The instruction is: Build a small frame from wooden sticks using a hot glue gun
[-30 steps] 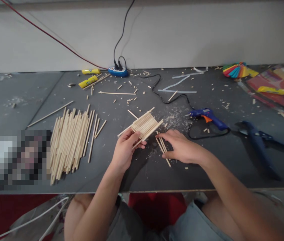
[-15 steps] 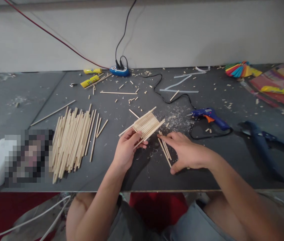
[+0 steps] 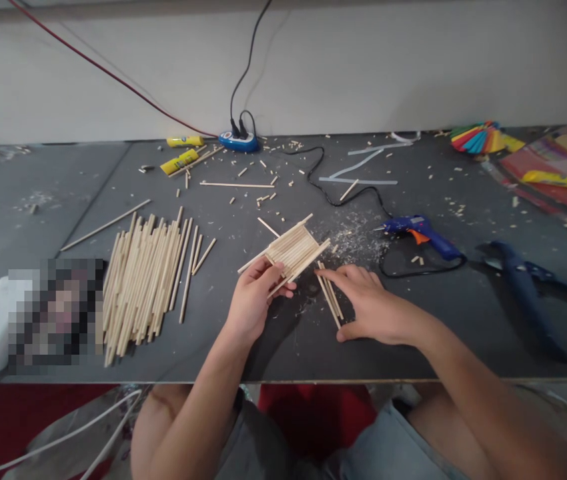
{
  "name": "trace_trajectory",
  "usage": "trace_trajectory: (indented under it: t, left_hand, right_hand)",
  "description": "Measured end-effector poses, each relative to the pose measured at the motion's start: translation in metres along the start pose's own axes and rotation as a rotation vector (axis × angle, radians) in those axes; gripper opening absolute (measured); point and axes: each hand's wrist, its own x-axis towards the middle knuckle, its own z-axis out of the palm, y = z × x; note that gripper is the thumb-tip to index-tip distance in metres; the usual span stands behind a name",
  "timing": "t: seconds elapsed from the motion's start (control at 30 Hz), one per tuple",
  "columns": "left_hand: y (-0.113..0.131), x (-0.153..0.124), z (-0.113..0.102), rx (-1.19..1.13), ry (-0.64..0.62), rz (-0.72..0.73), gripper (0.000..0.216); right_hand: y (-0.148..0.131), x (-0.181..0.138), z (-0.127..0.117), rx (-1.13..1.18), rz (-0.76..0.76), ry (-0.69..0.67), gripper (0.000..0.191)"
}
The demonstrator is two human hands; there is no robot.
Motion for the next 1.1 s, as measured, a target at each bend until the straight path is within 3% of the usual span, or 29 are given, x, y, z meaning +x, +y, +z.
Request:
trace_trajectory:
  t: [0.17,0.33,0.4,0.6,0.73,0.87,1.1]
  left_hand:
    - [-0.002,0.000,0.000,-0.008,-0.017,-0.003,0.024]
    - [-0.003,-0.001,0.000,0.000,-0.008,-0.010,0.023]
    - [-0.003,-0.001,0.000,0.000,-0.014,-0.015,0.023]
    - [-0.002,-0.004,0.000,0.009,-0.045,-0.051,0.022]
    - [-0.004,-0.006,-0.001,0.040,-0.180,-0.138,0.019]
    - [-0.006,-0.007,-0.001,0.085,-0.292,-0.182,0.020]
    - [-0.002,-0.008,0.000,0.104,-0.343,-0.242,0.022]
  right_hand:
    - [-0.001,-0.014,0.005,0.062,0.033,0.084,0.087]
    - [0.000,-0.020,0.003,0.320,-0.021,0.193,0.037]
    - [0.003,-0.020,0.001,0.417,-0.024,0.235,0.027]
    - [0.018,-0.023,-0.008,0.655,0.050,0.299,0.019]
    - [0.033,-0.029,-0.013,0.866,0.067,0.373,0.017]
    - [0.044,-0.032,-0.015,1.030,0.019,0.465,0.012]
    - [0.040,-0.030,-0.022,1.189,-0.045,0.675,0.012]
